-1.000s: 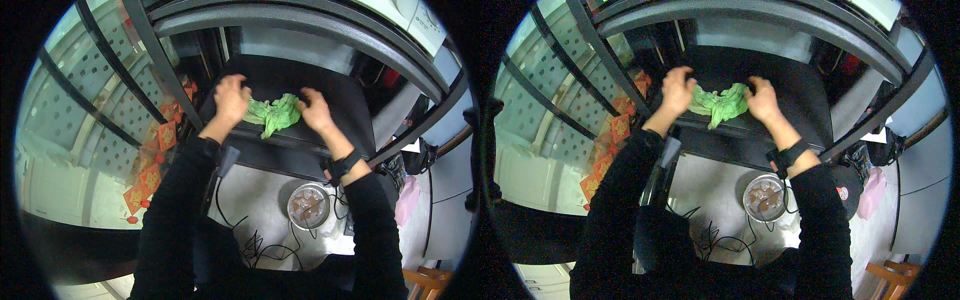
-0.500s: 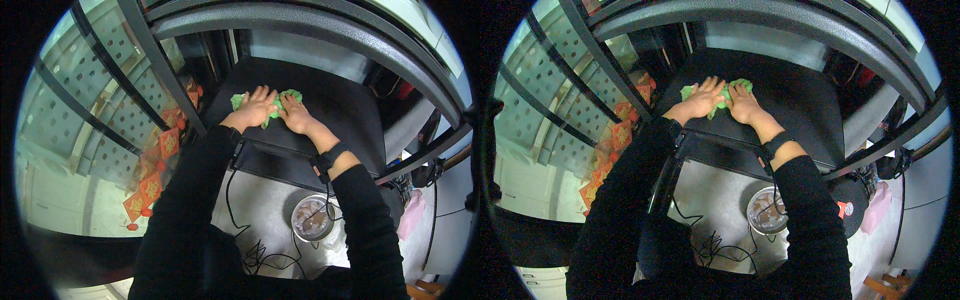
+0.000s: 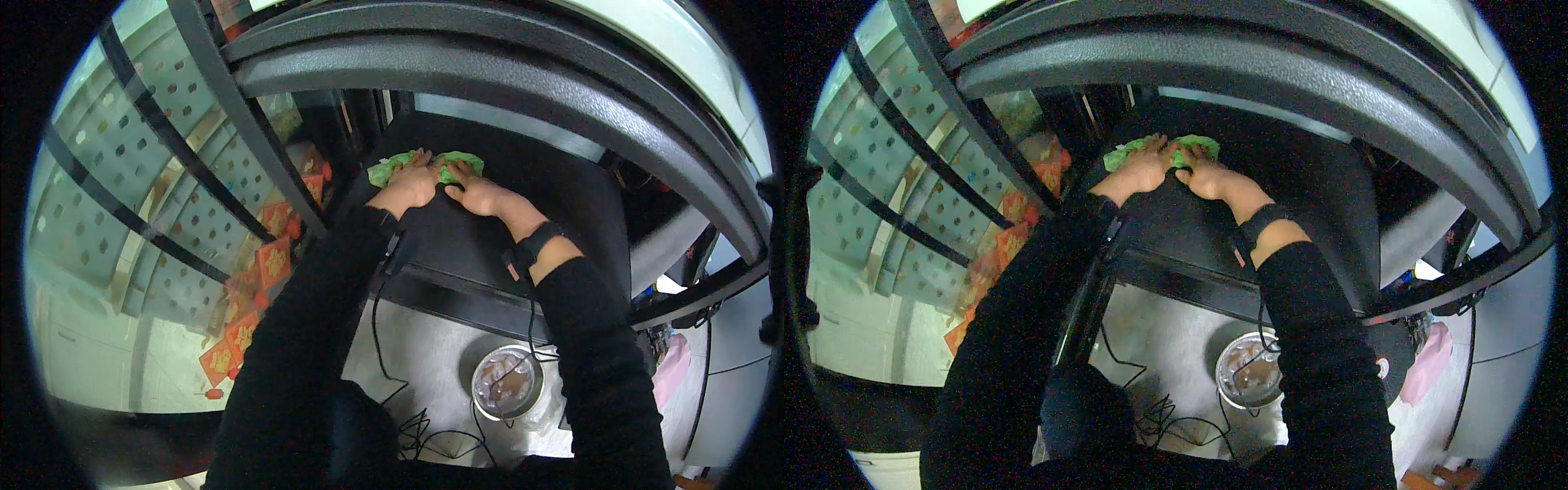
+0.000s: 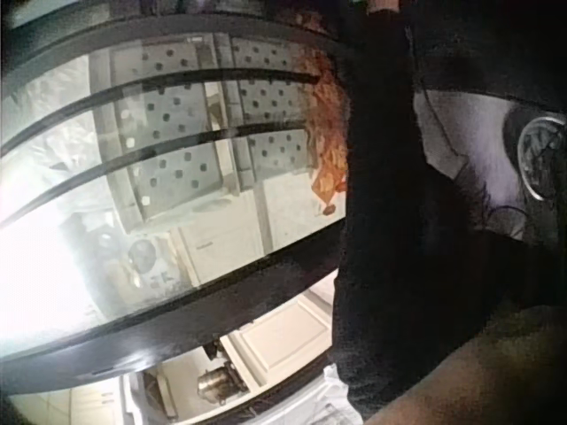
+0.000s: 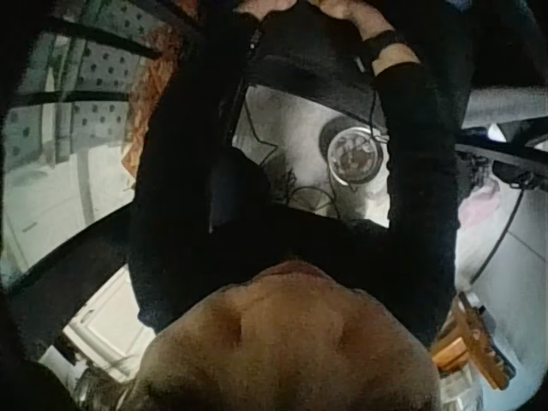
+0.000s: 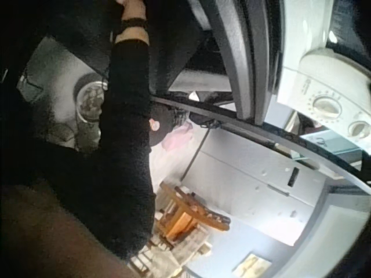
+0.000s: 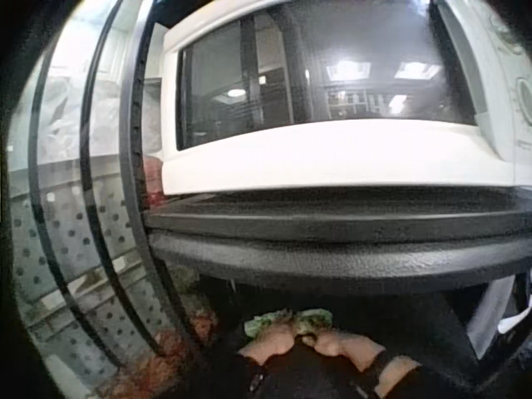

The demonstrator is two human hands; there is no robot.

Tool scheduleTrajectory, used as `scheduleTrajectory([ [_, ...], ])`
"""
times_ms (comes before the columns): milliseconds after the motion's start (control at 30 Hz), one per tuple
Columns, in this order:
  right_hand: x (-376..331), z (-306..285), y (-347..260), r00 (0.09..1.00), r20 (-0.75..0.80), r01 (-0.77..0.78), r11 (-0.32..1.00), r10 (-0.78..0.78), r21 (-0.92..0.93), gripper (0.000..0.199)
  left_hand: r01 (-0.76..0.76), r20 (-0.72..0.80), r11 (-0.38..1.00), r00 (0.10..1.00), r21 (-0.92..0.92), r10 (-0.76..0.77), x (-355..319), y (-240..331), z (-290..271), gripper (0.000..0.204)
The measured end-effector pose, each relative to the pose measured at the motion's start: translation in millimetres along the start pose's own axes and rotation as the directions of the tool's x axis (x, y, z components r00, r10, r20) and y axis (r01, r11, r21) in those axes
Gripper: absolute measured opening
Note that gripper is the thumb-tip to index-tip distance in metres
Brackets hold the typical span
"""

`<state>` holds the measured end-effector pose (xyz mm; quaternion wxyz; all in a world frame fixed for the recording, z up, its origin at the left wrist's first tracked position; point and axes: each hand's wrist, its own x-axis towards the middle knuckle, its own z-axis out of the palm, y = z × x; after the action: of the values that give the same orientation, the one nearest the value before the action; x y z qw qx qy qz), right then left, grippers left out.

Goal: The person wipes the interior and exterior surfaces of a microwave and then cleans a black electric skillet using a green cloth. They repeatedly dip the cloth into a metal bowl of water, wring it, and wipe the surfaces. The skillet is moved from the floor to a dining table during the process.

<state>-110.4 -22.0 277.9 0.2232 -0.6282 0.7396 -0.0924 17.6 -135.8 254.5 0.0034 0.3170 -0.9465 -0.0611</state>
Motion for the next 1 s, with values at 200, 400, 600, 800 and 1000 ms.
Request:
scheduleTrajectory([
  [200, -6, 9, -2, 1.000, 0.023, 0.003, 0.968, 0.003, -0.252, 0.067, 0.123, -0.133, 0.977, 0.986, 0.174, -0.101, 99, -41, 22, 0.049],
  [400, -4, -1, 1, 0.997, 0.082, 0.019, 0.996, -0.012, -0.085, 0.070, 0.234, -0.081, 0.968, 0.971, 0.095, -0.226, 149, -65, 3, 0.044],
  [600, -10, -4, -1, 0.987, 0.155, -0.058, 0.996, 0.048, 0.062, 0.073, 0.258, -0.092, 0.963, 0.964, 0.073, -0.251, 155, -84, -15, 0.040],
  [800, -5, 3, -2, 0.994, 0.102, 0.035, 0.998, -0.029, -0.060, 0.075, 0.267, -0.104, 0.961, 0.960, 0.068, -0.259, 153, -92, -18, 0.036],
  [1000, -4, 0, 0, 0.985, 0.173, 0.006, 0.998, 0.005, -0.061, 0.077, 0.279, -0.126, 0.959, 0.955, 0.060, -0.270, 157, -101, -24, 0.032],
])
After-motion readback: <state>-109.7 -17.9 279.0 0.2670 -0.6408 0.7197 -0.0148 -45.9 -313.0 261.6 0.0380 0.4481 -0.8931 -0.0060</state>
